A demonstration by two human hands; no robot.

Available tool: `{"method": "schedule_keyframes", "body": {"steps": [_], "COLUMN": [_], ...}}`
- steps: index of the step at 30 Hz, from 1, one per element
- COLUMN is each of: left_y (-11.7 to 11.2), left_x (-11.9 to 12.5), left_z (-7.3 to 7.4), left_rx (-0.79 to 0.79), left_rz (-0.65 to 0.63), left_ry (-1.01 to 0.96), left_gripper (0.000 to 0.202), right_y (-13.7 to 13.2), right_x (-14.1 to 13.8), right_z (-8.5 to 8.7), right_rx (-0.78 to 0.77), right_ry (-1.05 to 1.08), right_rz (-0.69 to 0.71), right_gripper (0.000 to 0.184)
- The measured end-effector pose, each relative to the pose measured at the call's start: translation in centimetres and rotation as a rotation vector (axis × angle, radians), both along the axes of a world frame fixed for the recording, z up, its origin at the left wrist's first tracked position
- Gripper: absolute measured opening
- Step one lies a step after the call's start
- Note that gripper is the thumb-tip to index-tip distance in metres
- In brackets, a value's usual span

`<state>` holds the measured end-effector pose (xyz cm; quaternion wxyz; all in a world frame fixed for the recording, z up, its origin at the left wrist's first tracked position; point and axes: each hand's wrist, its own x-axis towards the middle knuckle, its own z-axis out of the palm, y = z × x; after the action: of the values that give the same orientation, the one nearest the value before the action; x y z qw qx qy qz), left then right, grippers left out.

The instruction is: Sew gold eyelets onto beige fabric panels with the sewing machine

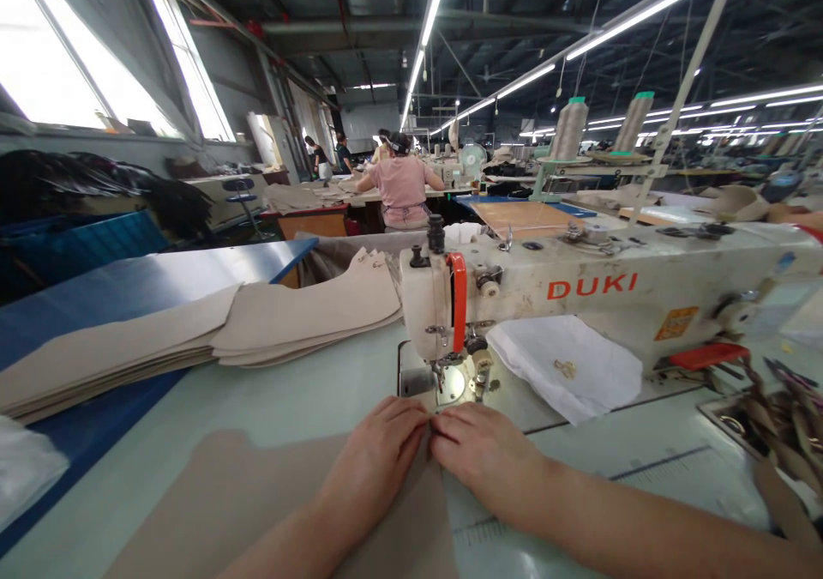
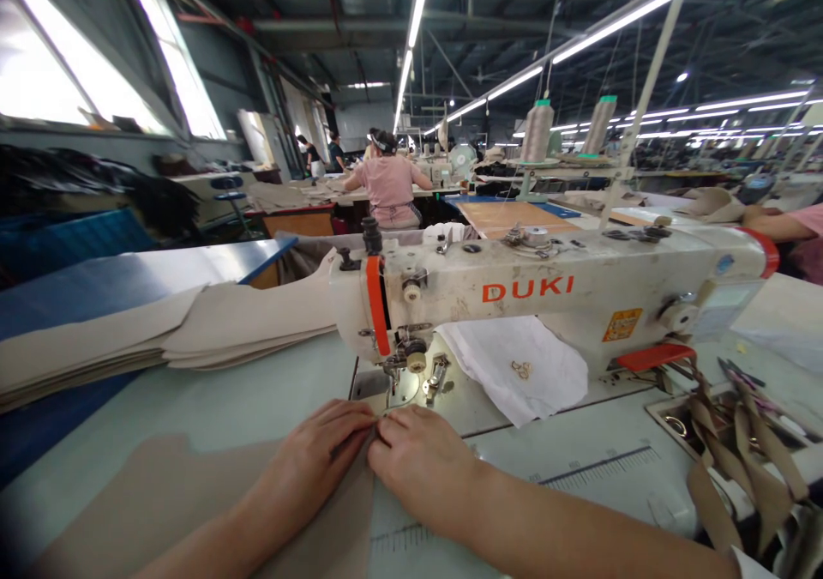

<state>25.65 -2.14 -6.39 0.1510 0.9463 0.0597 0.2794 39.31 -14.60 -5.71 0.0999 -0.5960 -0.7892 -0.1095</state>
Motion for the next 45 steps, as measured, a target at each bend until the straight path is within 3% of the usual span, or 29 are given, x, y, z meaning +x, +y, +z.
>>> {"method": "schedule_keyframes", "body": {"steps": [8,17,34,45], "left_y": [1.5,2.4,2.4,1.8], "left_x": [3.1,3.9,4.1,2.2], "left_z": [-0.7,-0.7,-0.5,-0.3], "left_rx": [0.002,-0.006,-0.021,0.101], "left_rz": [-0.019,0.013,0.027,0.035], "left_ry": [-0.041,-0.06,-0.063,0.058], "left_gripper": [0.015,0.018,0.019,0.026], "right_y": [0.9,1.8,2.0,0.8], "right_x": [2.4,3.1,3.2,3.1], "right_z": [-0.1,-0.9,-1.3,-0.9], "right_rx": [-0.051,-0.059,-0.011,-0.017], "right_ry": [0.029,0.124,0.147,0.12], "right_rz": [-0.047,-0.083,-0.103,0.032], "right_gripper": [0.006,0.011,0.011,0.008]}}
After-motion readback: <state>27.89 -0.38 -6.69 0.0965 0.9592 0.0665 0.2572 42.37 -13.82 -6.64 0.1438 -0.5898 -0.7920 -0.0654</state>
